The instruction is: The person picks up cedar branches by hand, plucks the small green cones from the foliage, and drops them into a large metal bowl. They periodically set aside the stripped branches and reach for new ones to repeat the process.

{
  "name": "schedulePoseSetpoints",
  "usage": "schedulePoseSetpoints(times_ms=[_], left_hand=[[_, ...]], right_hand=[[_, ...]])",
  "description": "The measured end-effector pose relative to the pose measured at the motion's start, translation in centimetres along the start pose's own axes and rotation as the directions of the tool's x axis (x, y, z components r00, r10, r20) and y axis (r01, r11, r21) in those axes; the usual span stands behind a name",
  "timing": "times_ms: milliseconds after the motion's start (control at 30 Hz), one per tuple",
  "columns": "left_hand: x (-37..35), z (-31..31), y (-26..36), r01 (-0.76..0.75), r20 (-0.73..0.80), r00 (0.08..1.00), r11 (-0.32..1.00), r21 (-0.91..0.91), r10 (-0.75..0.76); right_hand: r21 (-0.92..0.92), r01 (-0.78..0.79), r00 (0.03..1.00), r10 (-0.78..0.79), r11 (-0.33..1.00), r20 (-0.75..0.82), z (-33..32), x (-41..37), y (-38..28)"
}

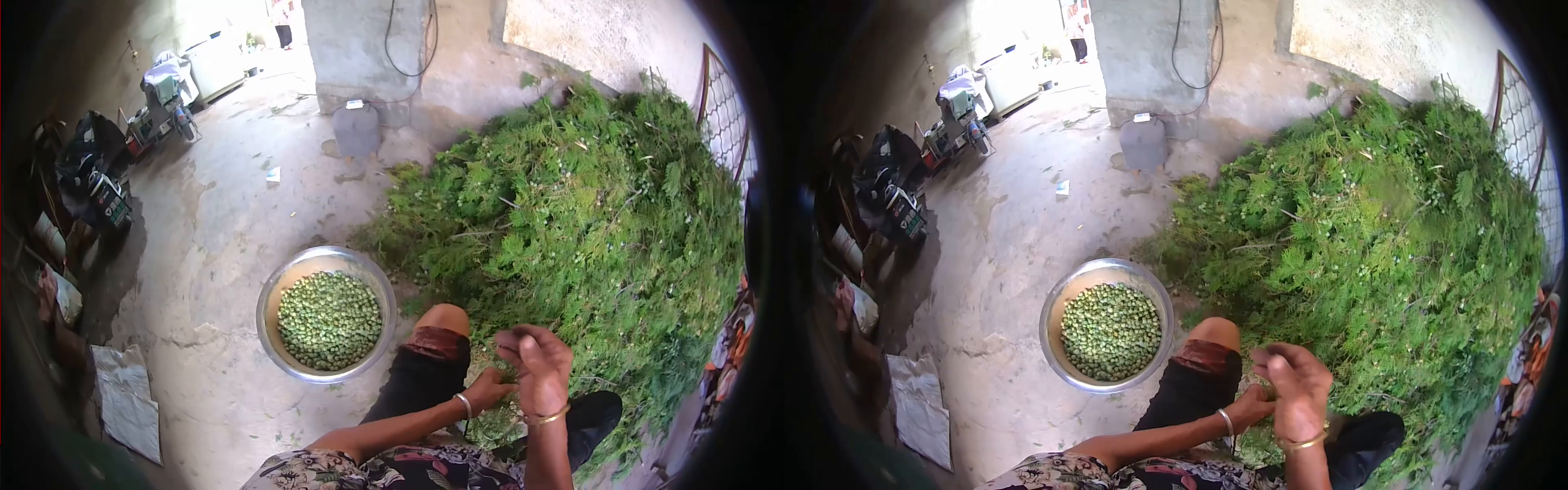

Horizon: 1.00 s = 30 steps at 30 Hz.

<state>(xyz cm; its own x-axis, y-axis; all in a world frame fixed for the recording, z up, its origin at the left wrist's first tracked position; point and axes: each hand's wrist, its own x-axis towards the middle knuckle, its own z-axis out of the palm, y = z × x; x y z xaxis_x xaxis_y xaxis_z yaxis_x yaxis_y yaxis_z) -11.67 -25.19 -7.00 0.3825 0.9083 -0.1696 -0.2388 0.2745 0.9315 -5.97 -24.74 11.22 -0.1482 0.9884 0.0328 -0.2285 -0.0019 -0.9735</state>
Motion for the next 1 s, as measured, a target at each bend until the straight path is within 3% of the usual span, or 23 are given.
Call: schedulePoseSetpoints(times_ms=[67,100,133,200,267,367,567,633,733,767,800,833,867,967,1000], left_hand=[[-1.1,0.4,3.6,0.154,0.004,0.988,0.983,0.096,-0.155],[-1.0,0.9,2.9,0.047,-0.01,0.999,0.999,0.011,-0.047],[-1.1,1.1,3.2,0.045,-0.006,0.999,0.999,0.015,-0.045],[-1.6,1.8,4.3,-0.052,-0.01,0.999,0.987,-0.15,0.051],[-2.4,2.0,6.0,0.004,0.054,0.999,0.991,-0.137,0.003],[-2.2,2.6,5.6,-0.072,-0.016,0.997,0.981,-0.179,0.071],[-3.4,2.1,7.3,-0.031,-0.044,0.999,0.995,-0.092,0.027],[-2.7,1.5,6.1,-0.048,-0.06,0.997,0.994,0.097,0.054],[-1.8,1.5,5.2,-0.15,-0.052,0.987,0.989,0.001,0.15],[-2.0,0.8,5.2,-0.059,-0.028,0.998,0.986,0.154,0.064],[-1.8,2.1,5.5,-0.258,-0.044,0.966,0.947,-0.193,0.254],[-1.2,1.5,4.7,-0.255,0.02,0.965,0.957,-0.141,0.26],[-1.6,1.6,6.3,-0.242,0.051,0.968,0.969,-0.047,0.245],[-1.7,2.6,6.2,-0.126,-0.036,0.992,0.968,-0.216,0.121],[-1.8,1.6,5.2,-0.049,-0.032,0.998,0.995,-0.089,0.046]], right_hand=[[-0.003,-0.018,0.997,0.017,1.0,-0.081,-2.6,-2.1,0.6],[-0.012,-0.035,0.988,0.033,0.999,-0.154,-3.5,-3.1,0.7],[-0.01,-0.03,0.987,0.028,0.999,-0.157,-4.2,-4.0,0.8],[0.046,-0.017,0.966,0.028,0.999,-0.256,-5.3,-6.0,0.8],[0.036,-0.007,0.956,0.017,0.999,-0.294,-6.0,-7.7,1.0],[-0.1,0.023,0.945,-0.055,0.995,-0.323,-6.7,-9.8,0.4],[-0.124,0.082,0.92,-0.123,0.989,-0.371,-7.1,-12.2,0.0],[-0.128,0.073,0.914,-0.117,0.989,-0.389,-7.5,-12.6,-0.3],[-0.125,0.066,0.9,-0.114,0.99,-0.422,-8.5,-12.8,-0.1],[-0.151,0.088,0.891,-0.146,0.985,-0.431,-9.2,-12.6,0.1],[-0.184,0.098,0.872,-0.173,0.978,-0.458,-9.7,-12.8,0.0],[-0.187,0.057,0.858,-0.144,0.981,-0.494,-10.1,-12.8,-0.2],[-0.171,0.085,0.817,-0.167,0.982,-0.552,-10.3,-12.5,-0.1],[-0.125,0.053,0.816,-0.115,0.991,-0.567,-11.2,-12.1,-0.5],[-0.099,0.05,0.822,-0.097,0.994,-0.561,-11.3,-11.8,-0.7]])
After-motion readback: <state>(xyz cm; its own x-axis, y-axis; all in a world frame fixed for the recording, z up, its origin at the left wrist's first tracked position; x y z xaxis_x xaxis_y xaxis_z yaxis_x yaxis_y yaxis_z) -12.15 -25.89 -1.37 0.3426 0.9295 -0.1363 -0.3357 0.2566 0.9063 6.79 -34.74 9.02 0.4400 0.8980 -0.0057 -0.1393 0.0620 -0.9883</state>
